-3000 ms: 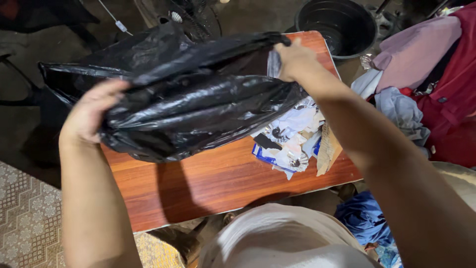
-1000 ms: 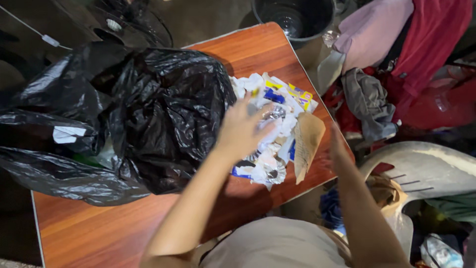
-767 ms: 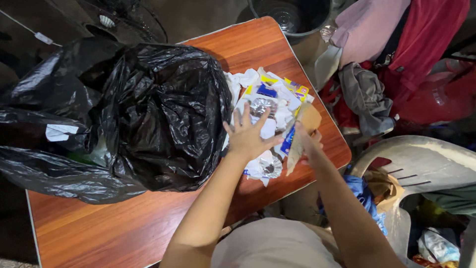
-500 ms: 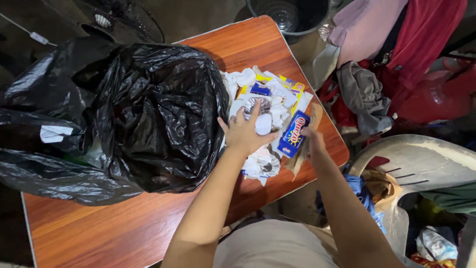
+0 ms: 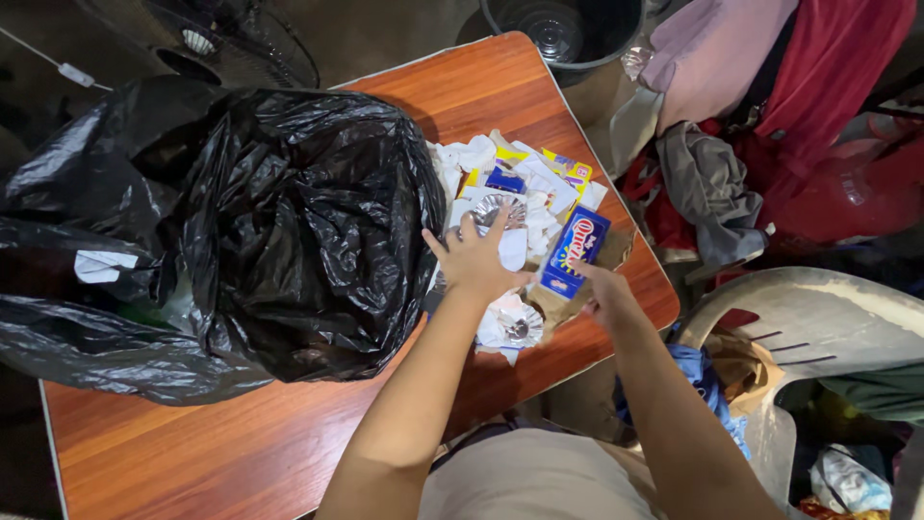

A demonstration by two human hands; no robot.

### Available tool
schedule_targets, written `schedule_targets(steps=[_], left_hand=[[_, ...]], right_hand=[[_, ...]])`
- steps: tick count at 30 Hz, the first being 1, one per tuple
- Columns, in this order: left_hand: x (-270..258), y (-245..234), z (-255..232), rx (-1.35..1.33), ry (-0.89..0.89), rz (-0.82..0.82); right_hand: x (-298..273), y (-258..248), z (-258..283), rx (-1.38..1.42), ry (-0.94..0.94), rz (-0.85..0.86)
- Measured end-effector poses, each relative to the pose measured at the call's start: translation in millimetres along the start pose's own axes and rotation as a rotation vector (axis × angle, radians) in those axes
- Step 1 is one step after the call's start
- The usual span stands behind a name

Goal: The person packs various household items, including food packages, plastic bags, and bubble wrap, into black trash bags on a wooden table. They repeatedly pick up items from the table and a nearby floor area, place them into the bags, and finally tie the bags closed.

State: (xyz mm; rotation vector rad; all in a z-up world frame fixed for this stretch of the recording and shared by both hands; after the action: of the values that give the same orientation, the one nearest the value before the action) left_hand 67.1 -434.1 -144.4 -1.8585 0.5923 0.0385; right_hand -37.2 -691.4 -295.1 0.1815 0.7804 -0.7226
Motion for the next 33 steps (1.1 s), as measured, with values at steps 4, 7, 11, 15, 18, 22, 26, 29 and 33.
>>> schedule_targets(steps=[4,7,11,15,18,22,26,29,33], left_hand=[[-1,-10,-1,-0.041,0.037,-0.178],[-4,-15,1,-0.121,0.054,-0.255],[-9,-30,9,-0.179,0.164,-0.47],[-17,-44,68,-0.944,0.176,-0.722],[-26,-50,133,-1.489,-0.008,-0.697],[-46,-65,185,-1.344,-0.018,-0.614],[-42,-65,213,-0.954,-0.347,-0.642],[-52,-78,213,-0.516,-0.468,-0.566],[-68,-101,176,-0.333,-0.423,-0.781]], right_hand=[[-14,-27,23,-0.003,-0.15,-0.189],[-55,-39,77,0.07,-0.545,-0.235],[-104,-3,144,0.298,-0.745,0.057],[-152,106,149,0.3,-0.581,0.557],[-172,200,129,0.146,-0.424,0.617],[-193,299,90,0.097,-0.241,0.818],[-182,319,72,-0.152,-0.261,0.757],[-161,277,87,-0.276,-0.6,0.575],[-114,137,120,-0.199,-0.893,0.254]])
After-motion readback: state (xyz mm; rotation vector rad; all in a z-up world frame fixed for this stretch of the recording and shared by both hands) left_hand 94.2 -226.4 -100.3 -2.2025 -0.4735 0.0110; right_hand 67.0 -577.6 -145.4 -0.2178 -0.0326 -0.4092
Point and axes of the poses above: each hand's wrist, its own x-axis towards the middle knuckle, its own y-axis out of the palm, z = x × y, the point moved 5 cm from there along x, towards the middle knuckle, and after that the axes turned 2 degrees about -z, right-handed, at the moved point
